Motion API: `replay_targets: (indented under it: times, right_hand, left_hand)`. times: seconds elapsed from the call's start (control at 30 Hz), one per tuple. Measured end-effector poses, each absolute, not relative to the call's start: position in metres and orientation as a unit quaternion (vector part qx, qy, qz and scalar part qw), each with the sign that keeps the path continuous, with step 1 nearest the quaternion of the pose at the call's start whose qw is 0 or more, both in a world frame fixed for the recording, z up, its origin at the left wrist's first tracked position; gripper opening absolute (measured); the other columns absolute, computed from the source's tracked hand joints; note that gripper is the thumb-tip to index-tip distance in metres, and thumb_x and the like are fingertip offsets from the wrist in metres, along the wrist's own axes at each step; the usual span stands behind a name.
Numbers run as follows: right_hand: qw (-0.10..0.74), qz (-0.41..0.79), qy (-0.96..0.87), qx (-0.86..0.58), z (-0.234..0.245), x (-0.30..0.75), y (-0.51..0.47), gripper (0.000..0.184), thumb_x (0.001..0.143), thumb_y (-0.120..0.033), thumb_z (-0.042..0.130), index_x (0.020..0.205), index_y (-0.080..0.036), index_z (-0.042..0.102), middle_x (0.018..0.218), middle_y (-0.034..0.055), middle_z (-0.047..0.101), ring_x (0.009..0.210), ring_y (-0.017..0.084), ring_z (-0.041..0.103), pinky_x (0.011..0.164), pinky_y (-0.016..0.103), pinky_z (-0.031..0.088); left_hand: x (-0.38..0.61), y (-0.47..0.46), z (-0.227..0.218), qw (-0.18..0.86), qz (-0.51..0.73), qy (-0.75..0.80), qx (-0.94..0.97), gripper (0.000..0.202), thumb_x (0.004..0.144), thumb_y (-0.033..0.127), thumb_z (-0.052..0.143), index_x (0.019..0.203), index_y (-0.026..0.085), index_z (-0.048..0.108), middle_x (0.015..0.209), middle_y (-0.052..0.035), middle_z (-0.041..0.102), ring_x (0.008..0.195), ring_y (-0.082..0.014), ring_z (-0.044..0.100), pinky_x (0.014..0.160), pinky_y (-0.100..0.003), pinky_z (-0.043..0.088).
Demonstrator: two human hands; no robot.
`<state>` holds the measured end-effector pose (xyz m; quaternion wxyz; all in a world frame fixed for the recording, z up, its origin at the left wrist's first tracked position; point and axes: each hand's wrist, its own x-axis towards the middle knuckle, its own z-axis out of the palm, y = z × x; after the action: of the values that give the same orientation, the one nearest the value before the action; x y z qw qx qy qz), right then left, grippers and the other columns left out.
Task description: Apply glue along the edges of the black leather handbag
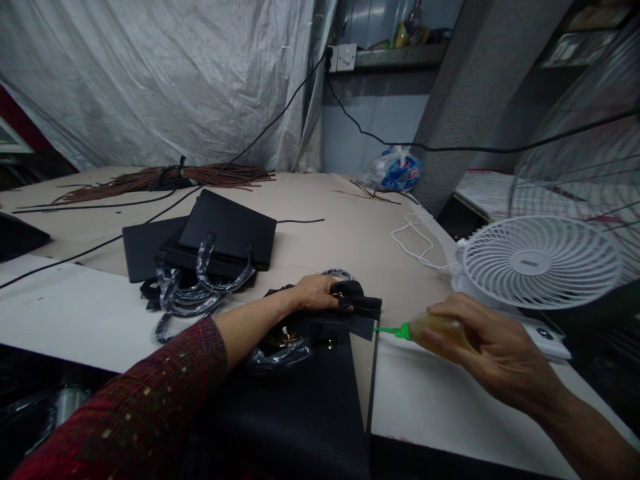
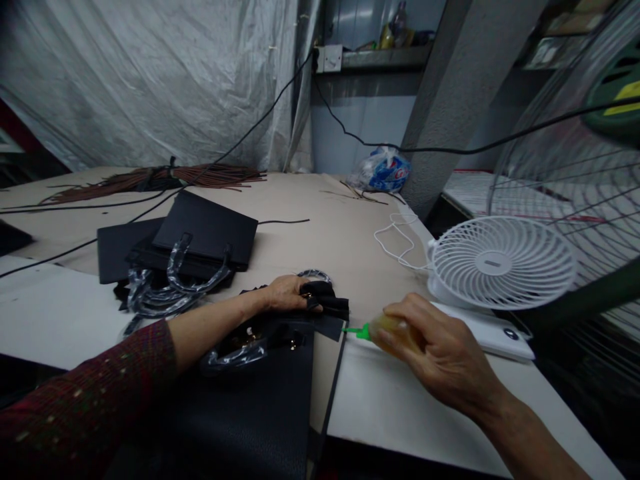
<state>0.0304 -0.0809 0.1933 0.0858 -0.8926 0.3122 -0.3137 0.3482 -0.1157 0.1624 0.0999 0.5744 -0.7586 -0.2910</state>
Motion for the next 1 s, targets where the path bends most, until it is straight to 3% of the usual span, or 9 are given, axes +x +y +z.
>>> replay_targets:
  times: [0.53, 0.7, 1.0]
  right_hand:
    - [0.065, -0.331, 0.304, -0.891, 0.1913, 0.0326, -0.085, 0.019, 0.094, -0.045, 0.066, 0.103, -0.028, 0.062, 0.082, -0.0011, 0.057, 0.065, 0.013, 0.055, 0.055, 0.03, 0.045]
    - [0.091, -0.312, 0.298, -0.897, 0.1922, 0.0304, -0.0829, 0.018, 0.094, -0.044, 0.066, 0.103, -0.029, 0.063, 0.08, -0.0022, 0.057, 0.062, 0.012, 0.054, 0.052, 0.029, 0.043]
    - [0.065, -0.317, 0.287, -0.901, 0.1924, 0.0341, -0.0846, 0.016, 0.095, -0.043, 0.065, 0.102, -0.028, 0.063, 0.079, -0.002, 0.057, 0.062, 0.011, 0.054, 0.053, 0.028, 0.045]
  left_hand:
    - [0.3474, -0.115, 0.1624, 0.1, -0.287, -0.757, 0.578, 0.048, 0.07, 0.068, 0.071, 0.097, 0.028, 0.076, 0.072, -0.0001, 0.063, 0.072, -0.0191, 0.057, 0.07, -0.034, 0.039]
    - [0.3472, -0.1145, 0.162, 0.1, -0.291, -0.757, 0.576, 0.045, 0.071, 0.067, 0.07, 0.094, 0.028, 0.076, 0.074, 0.0001, 0.065, 0.075, -0.0196, 0.06, 0.071, -0.033, 0.04]
    - [0.3477, -0.1147, 0.1642, 0.097, -0.288, -0.763, 0.571, 0.048, 0.071, 0.067, 0.07, 0.1, 0.029, 0.076, 0.077, -0.0009, 0.065, 0.079, -0.0213, 0.06, 0.073, -0.034, 0.041]
